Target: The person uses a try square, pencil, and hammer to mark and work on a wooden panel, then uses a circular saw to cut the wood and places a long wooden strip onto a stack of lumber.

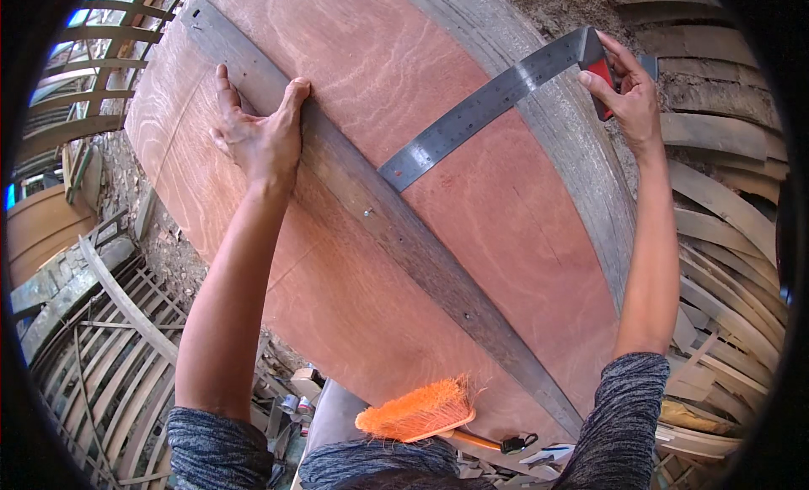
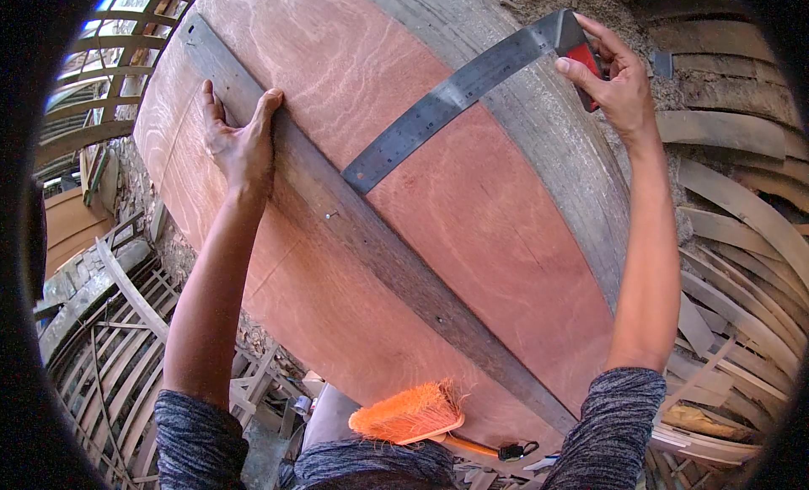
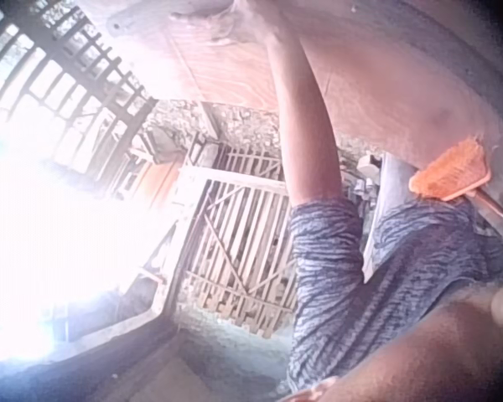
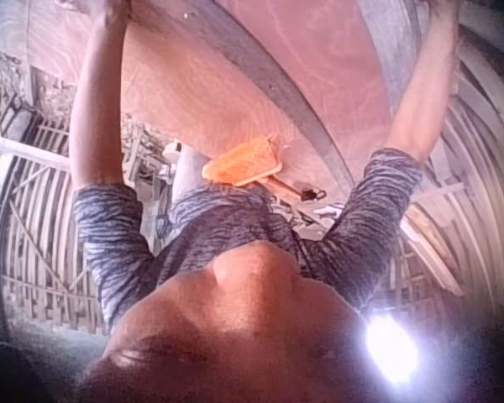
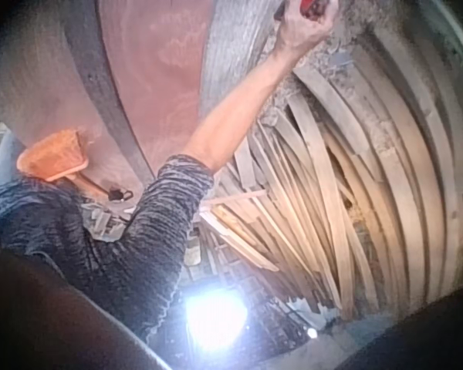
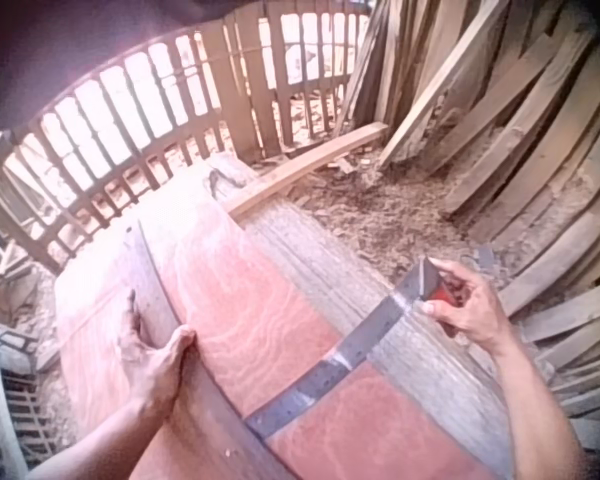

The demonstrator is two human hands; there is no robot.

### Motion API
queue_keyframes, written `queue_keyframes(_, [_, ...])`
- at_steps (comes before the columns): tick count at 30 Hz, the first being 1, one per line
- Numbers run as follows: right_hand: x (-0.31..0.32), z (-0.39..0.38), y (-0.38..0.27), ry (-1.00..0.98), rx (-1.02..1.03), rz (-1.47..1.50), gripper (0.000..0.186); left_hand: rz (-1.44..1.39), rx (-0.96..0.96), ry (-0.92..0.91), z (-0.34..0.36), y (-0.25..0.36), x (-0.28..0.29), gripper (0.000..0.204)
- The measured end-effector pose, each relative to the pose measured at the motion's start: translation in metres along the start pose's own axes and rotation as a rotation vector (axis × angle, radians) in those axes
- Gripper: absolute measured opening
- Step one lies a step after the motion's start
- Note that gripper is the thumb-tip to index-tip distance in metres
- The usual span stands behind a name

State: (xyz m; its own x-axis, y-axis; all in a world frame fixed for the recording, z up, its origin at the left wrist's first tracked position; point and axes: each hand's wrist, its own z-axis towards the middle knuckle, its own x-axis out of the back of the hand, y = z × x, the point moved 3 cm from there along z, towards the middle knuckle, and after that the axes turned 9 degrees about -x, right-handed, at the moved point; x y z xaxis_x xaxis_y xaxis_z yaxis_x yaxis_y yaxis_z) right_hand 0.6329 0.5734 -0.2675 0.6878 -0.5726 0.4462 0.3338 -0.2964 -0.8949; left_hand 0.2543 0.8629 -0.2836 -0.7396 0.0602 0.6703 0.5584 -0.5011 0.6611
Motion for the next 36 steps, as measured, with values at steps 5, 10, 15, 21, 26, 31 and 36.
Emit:
queue_keyframes(5, [-0.002,0.001,0.005,0.003,0.003,0.006,0.067,0.025,0.003,0.007,-0.001,0.003,0.0,0.114])
queue_keyframes(10, [0.0,0.001,0.007,0.01,0.018,0.013,0.066,0.093,0.035,-0.027,-0.001,0.008,0.003,0.111])
queue_keyframes(15, [-0.003,0.0,0.007,0.012,0.02,0.0,0.065,0.139,0.037,-0.021,-0.001,0.005,0.004,0.107])
queue_keyframes(21, [-0.003,0.001,0.002,0.014,0.034,-0.005,0.063,0.183,0.038,-0.006,0.001,0.003,0.004,0.104])
queue_keyframes(26, [-0.002,0.0,0.006,0.012,0.028,0.014,0.065,0.113,0.034,-0.019,-0.001,0.005,-0.001,0.104])
queue_keyframes(31, [-0.004,-0.002,-0.001,-0.009,-0.012,0.077,0.062,0.174,0.057,-0.035,-0.002,0.012,0.005,0.102])
queue_keyframes(36, [0.032,-0.018,0.002,0.079,-0.067,0.09,0.059,0.199,0.045,-0.046,-0.003,0.014,0.002,0.103])
